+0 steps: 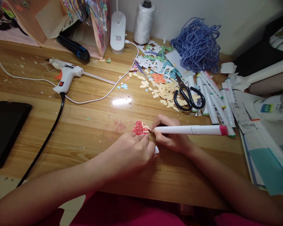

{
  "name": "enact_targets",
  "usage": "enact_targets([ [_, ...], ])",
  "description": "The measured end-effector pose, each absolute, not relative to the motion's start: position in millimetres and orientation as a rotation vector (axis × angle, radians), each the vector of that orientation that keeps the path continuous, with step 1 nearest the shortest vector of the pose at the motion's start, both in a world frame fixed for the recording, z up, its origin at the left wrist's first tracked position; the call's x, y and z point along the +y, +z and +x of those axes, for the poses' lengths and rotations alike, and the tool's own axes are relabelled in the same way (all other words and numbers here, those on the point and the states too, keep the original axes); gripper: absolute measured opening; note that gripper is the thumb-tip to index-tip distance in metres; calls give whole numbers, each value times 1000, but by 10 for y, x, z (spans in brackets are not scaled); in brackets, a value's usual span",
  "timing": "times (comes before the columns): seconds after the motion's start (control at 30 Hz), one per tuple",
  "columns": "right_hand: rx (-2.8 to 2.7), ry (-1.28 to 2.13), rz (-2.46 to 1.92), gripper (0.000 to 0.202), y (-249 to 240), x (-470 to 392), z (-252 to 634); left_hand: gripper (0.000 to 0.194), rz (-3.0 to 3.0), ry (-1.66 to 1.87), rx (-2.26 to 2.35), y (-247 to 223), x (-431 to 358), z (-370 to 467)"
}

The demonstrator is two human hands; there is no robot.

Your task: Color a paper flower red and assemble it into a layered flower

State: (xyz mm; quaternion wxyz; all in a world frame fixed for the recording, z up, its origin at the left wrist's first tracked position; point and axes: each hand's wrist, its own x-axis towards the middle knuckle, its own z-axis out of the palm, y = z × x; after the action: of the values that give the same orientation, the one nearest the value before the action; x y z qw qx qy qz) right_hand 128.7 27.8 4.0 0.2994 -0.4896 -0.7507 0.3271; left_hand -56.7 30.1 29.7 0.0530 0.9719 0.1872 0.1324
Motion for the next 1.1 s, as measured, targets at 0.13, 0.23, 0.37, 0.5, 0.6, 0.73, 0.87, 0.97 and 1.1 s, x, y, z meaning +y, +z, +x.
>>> enact_targets([
  [0.13,-1964,874,-1313,12,39,281,1288,27,2944,413,574,299,313,-566],
  [0.23,-1971,887,-1297,13,38,282,1290,27,2945,407,576,297,315,-561],
  [0.37,-1957,896,-1310,11,38,281,1290,26,2944,412,569,295,307,-558],
  [0.5,-1958,918,-1305,12,39,280,1289,26,2945,404,566,296,304,-567],
  [0.6,-1940,910,-1319,11,39,278,1290,27,2949,395,569,300,308,-570],
  [0.73,-1948,928,-1309,12,37,275,1295,27,2951,402,566,310,312,-570],
  [0.87,-1927,914,-1325,12,30,272,1304,27,2948,380,558,317,316,-573],
  [0.97,-1934,922,-1311,13,25,276,1305,26,2945,372,559,318,318,-569],
  [1.1,-1925,923,-1326,13,29,282,1297,27,2946,376,548,317,315,-561],
])
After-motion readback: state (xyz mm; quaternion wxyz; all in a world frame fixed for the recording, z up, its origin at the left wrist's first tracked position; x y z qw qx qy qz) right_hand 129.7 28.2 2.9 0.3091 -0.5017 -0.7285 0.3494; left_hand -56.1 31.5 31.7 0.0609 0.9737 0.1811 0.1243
